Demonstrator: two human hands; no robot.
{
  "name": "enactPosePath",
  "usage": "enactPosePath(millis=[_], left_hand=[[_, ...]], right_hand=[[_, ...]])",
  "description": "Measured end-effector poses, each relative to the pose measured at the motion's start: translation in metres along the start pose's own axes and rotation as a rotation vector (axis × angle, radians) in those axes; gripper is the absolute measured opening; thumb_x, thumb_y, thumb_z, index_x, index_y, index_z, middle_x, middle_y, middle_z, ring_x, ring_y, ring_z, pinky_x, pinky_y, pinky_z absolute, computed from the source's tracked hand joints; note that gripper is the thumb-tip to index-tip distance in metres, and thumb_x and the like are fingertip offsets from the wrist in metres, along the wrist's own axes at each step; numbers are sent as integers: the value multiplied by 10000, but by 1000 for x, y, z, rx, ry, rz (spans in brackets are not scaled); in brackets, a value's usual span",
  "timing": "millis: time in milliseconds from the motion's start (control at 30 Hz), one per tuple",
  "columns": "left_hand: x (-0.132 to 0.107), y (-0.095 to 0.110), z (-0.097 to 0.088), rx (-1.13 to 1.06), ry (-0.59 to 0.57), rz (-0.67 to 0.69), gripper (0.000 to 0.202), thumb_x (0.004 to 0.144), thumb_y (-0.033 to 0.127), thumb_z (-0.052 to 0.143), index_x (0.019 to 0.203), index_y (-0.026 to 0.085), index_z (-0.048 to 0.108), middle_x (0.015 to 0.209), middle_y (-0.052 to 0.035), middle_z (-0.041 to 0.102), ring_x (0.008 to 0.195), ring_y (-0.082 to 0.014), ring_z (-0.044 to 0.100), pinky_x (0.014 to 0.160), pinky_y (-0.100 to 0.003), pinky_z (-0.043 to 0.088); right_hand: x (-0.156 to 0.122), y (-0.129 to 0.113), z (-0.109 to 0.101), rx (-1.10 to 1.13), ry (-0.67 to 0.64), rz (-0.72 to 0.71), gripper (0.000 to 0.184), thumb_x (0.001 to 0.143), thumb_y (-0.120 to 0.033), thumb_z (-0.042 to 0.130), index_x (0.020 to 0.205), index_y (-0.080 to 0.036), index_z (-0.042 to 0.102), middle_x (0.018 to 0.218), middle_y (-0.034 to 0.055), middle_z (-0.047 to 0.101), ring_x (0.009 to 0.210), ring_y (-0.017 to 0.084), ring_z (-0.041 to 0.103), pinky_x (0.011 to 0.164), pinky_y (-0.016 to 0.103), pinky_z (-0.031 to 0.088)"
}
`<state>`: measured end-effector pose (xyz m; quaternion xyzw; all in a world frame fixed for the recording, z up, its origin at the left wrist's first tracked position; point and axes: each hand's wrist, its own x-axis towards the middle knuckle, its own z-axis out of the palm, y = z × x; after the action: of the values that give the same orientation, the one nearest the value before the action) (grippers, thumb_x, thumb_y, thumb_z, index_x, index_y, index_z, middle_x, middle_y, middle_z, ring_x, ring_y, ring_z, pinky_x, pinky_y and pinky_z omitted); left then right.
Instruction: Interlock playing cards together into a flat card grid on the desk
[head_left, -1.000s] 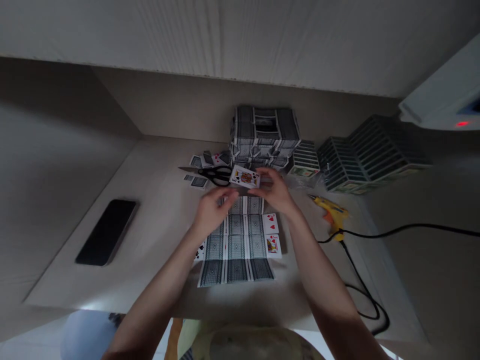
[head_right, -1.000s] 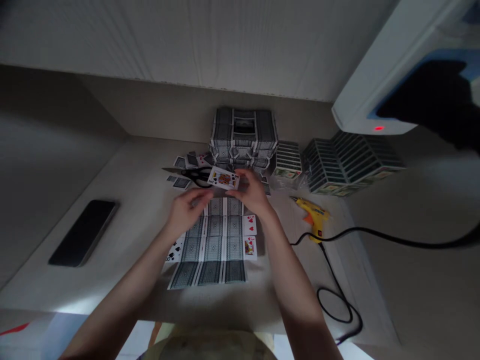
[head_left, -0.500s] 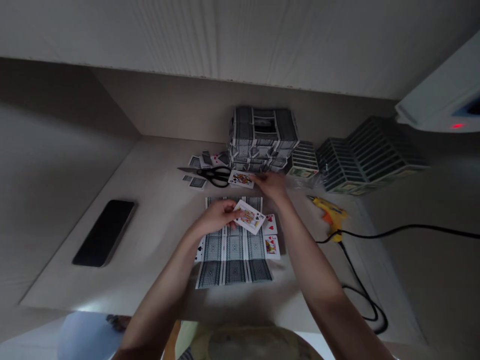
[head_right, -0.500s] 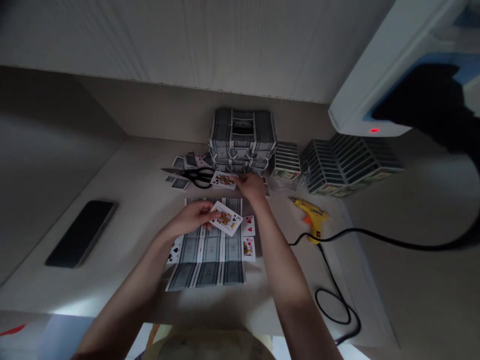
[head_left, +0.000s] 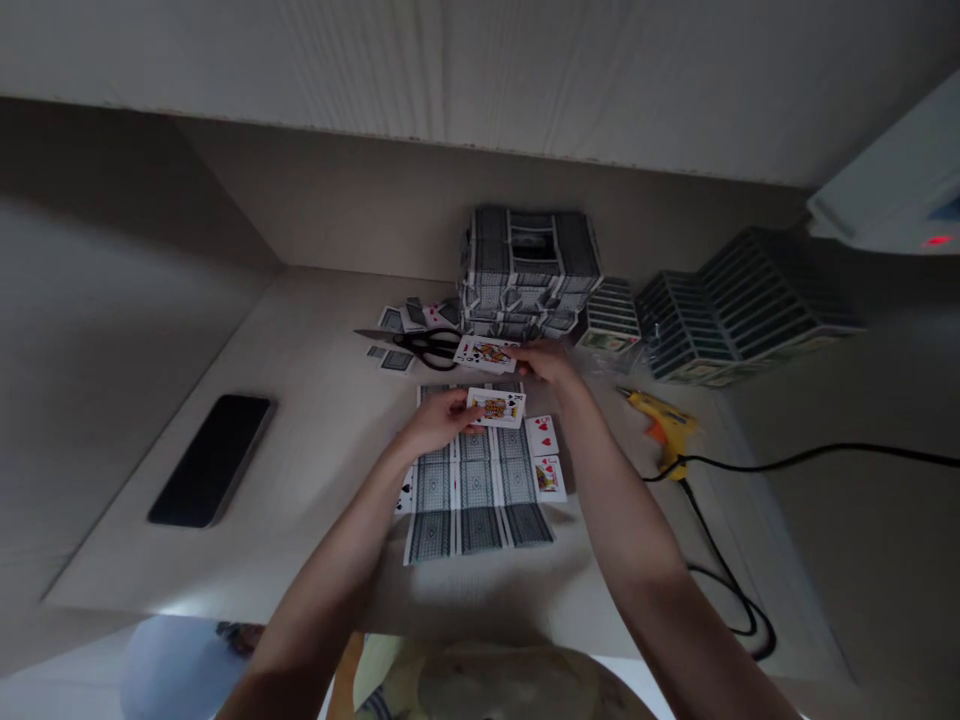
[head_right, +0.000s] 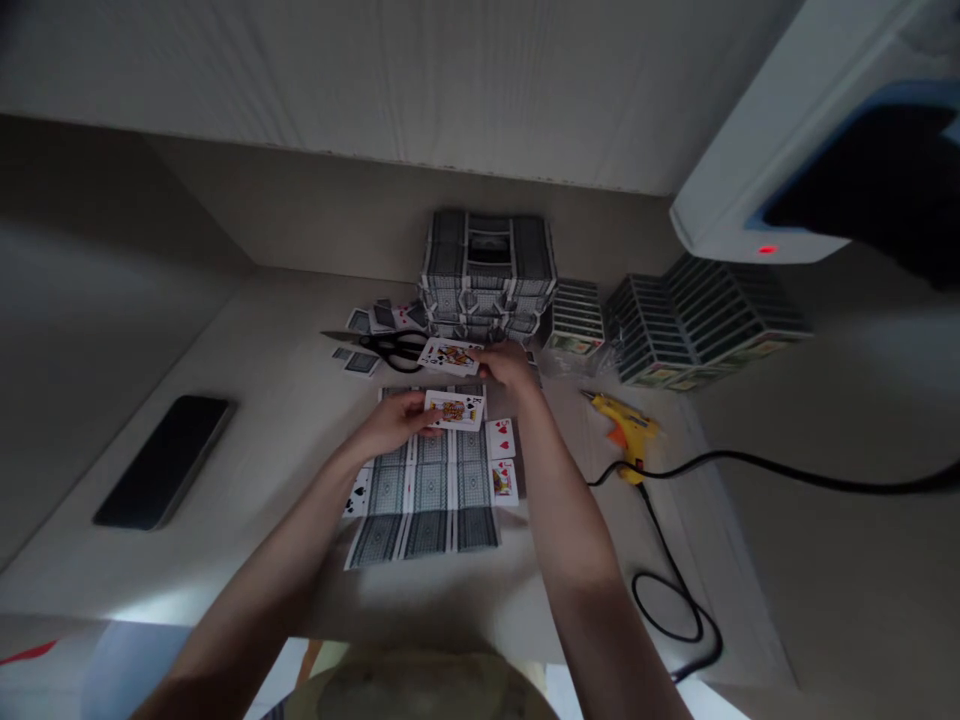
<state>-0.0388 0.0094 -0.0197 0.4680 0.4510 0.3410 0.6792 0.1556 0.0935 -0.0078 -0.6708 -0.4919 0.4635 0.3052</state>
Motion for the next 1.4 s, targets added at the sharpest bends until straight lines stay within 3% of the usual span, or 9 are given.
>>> enactPosePath(millis=[200, 267, 433, 567, 700, 833, 1000, 1233, 1400], left_hand=[[12, 11, -2, 55, 4, 1, 267, 624, 350, 749, 791, 158, 668, 810, -24, 701, 701, -143, 652, 673, -307, 572], [8, 15, -1, 85, 42, 11, 256, 642, 357, 736, 789, 161, 663, 785, -22, 694, 674, -136, 646, 624, -283, 567], [-15, 22, 2, 6, 142, 35, 315, 690, 398, 694, 894, 166, 633, 836, -31, 687, 605, -121, 632, 505, -231, 528], [-20, 16, 3, -165, 133, 16, 353, 653, 370, 735, 902, 146, 625, 940, -64, 691, 741, -166, 663, 644, -299, 567], [-15, 10, 1, -302, 214, 77, 294, 652, 331, 742, 834, 131, 627, 916, -65, 693, 843, -179, 652, 749, -317, 549], [-11, 9, -3, -459, 263, 96, 274, 634, 308, 753, 805, 135, 626, 892, -55, 695, 828, -161, 649, 772, -292, 519], [-6, 4, -2, -437, 255, 124, 292, 647, 343, 741, 796, 128, 613, 828, -36, 686, 767, -137, 636, 764, -286, 499], [2, 0, 5, -63, 331, 226, 346, 643, 407, 726, 809, 139, 583, 738, -1, 630, 593, -100, 553, 530, -218, 445], [1, 2, 6, -163, 386, 301, 374, 633, 377, 737, 852, 176, 509, 770, 14, 615, 600, -99, 565, 501, -208, 442]], right_hand=[[-21, -11, -15, 82, 103, -68, 287, 639, -438, 690, 621, -162, 611, 423, -63, 483, 359, 53, 370, 370, 199, 228], [-38, -16, -19, 235, 173, -147, 296, 646, -448, 681, 619, -175, 572, 404, -74, 453, 355, 57, 372, 358, 198, 226], [-78, -11, -16, 546, 150, -148, 363, 623, -484, 694, 720, -213, 472, 411, -87, 485, 339, 72, 432, 338, 184, 280], [-86, 3, -5, 614, 158, -98, 408, 646, -512, 670, 835, -220, 457, 427, -80, 518, 326, 79, 444, 329, 187, 301], [-88, 6, 5, 626, 70, -93, 410, 655, -504, 653, 891, -205, 501, 447, -80, 523, 348, 81, 471, 329, 181, 300], [-96, 5, 21, 620, -100, -92, 337, 638, -445, 674, 782, -199, 494, 455, -69, 544, 361, 78, 486, 342, 180, 350], [-100, 14, 34, 592, -321, -93, 359, 620, -436, 680, 813, -207, 482, 481, -72, 575, 368, 91, 512, 354, 186, 383], [-90, 23, 33, 677, -271, -125, 350, 666, -504, 625, 817, -207, 519, 483, -59, 559, 366, 88, 484, 347, 195, 345], [-88, 21, 35, 743, -260, -180, 357, 633, -378, 682, 908, -220, 516, 542, -73, 575, 391, 83, 494, 376, 200, 376]])
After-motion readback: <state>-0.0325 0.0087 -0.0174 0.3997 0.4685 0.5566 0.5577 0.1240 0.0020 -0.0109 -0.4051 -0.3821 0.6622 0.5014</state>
